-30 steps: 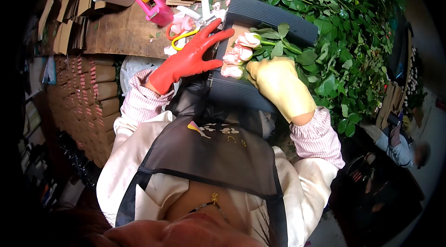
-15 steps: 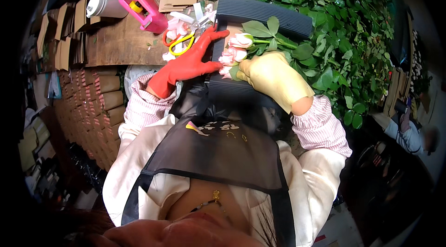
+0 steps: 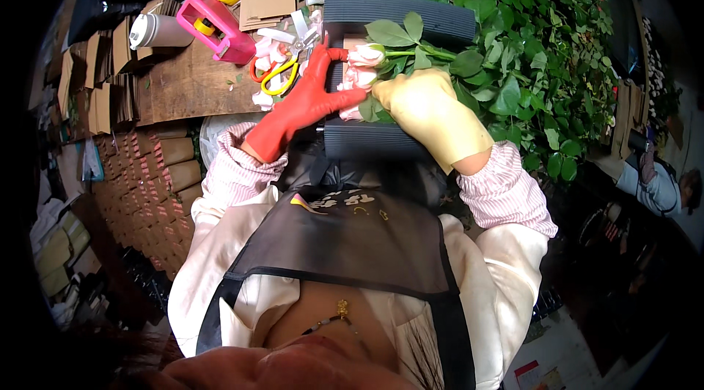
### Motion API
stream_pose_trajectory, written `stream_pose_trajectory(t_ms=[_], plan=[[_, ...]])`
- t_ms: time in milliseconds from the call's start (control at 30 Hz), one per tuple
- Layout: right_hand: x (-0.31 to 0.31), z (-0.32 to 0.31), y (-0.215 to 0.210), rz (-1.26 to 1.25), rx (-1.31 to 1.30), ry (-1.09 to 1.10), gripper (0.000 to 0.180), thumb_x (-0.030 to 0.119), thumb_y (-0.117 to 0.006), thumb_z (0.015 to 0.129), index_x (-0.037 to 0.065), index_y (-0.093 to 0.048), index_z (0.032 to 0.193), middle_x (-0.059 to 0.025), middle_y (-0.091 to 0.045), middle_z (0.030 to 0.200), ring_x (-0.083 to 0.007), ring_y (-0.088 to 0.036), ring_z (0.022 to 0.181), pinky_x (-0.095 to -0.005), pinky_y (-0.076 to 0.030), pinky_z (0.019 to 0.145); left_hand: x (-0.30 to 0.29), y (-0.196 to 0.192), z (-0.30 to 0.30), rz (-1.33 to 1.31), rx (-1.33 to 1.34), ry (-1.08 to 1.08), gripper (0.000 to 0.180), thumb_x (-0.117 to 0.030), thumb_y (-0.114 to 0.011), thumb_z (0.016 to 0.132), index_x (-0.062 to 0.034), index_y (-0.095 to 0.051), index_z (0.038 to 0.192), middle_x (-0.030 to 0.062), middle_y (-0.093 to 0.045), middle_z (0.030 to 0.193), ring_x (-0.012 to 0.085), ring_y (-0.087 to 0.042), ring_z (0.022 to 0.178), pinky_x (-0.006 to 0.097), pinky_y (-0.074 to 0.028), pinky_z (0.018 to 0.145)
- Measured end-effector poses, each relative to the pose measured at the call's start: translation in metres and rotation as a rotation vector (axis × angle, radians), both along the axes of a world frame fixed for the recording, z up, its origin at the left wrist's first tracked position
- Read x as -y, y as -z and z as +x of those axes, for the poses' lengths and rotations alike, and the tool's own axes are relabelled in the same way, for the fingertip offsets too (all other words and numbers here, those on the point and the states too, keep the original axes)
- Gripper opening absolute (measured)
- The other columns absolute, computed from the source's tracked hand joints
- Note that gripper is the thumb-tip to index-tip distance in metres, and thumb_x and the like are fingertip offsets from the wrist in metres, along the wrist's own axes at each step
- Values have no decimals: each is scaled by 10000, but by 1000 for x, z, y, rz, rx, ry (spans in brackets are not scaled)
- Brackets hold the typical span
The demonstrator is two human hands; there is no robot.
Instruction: The person sorts rose buds into a small black box, then uses a stapler to seal a small packet.
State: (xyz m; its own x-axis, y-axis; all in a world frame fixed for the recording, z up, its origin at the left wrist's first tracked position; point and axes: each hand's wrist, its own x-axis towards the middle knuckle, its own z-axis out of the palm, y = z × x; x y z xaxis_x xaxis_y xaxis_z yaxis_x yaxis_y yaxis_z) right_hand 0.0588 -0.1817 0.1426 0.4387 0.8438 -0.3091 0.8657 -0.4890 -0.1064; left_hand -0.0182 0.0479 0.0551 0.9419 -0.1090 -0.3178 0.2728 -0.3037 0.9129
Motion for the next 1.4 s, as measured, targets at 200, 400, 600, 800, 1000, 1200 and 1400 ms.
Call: stream_pose_trajectory(t_ms=[200, 400, 600, 800, 1000, 1200, 1400], plan=[[-3, 1, -34, 139, -33, 215, 176, 295, -685, 1006, 129, -746, 1014, -123, -743, 790, -342, -737, 717, -468, -590, 674, 15, 2, -13, 77, 259, -129, 771, -342, -960, 762, -115, -615, 1413, 362, -320, 1662, 511, -320, 1572, 526, -376, 1231], [-17, 6, 11, 205, 19, 227, 114, 211, -653, 949, 128, -731, 964, -128, -755, 807, -339, -759, 722, -492, -593, 651, 15, -7, -13, 52, 171, -103, 784, -396, -923, 833, -105, -563, 1466, 332, -331, 1681, 490, -242, 1615, 543, -298, 1274], [-40, 2, 1, -166, 31, 166, 119, 109, -659, 914, 136, -737, 999, -97, -800, 895, -307, -807, 800, -457, -620, 610, 16, 0, -7, -22, 123, -149, 733, -405, -919, 825, -100, -618, 1420, 344, -362, 1651, 508, -319, 1571, 563, -322, 1255], [-14, -5, -18, 113, 174, 224, 185, 314, -648, 1026, 143, -714, 1050, -107, -759, 760, -328, -763, 665, -481, -613, 603, 30, 32, -12, 22, 317, -329, 594, -403, -910, 834, -19, -717, 1243, 369, -416, 1597, 517, -417, 1502, 538, -404, 1197], [-21, 14, 16, 266, 200, 317, 301, 363, -695, 1024, 101, -693, 876, -119, -742, 785, -347, -736, 707, -458, -588, 644, 29, 27, -10, 109, 317, -274, 626, -380, -900, 839, -3, -681, 1288, 383, -419, 1582, 522, -436, 1481, 539, -411, 1186], [-22, 24, 11, 199, 23, 221, 214, 298, -657, 1031, 110, -683, 934, -133, -749, 818, -371, -736, 735, -484, -587, 664, 36, 26, -8, -2, 301, -381, 849, -378, -894, 836, -7, -518, 1502, 313, -407, 1600, 480, -404, 1508, 505, -376, 1226], [-27, 22, 7, 115, 41, 194, 116, 166, -630, 970, 121, -725, 1019, -143, -764, 880, -336, -769, 791, -472, -597, 712, 24, 11, 8, -13, 38, -295, 924, -440, -915, 810, 38, -533, 1502, 274, -294, 1658, 433, -356, 1545, 476, -372, 1239]])
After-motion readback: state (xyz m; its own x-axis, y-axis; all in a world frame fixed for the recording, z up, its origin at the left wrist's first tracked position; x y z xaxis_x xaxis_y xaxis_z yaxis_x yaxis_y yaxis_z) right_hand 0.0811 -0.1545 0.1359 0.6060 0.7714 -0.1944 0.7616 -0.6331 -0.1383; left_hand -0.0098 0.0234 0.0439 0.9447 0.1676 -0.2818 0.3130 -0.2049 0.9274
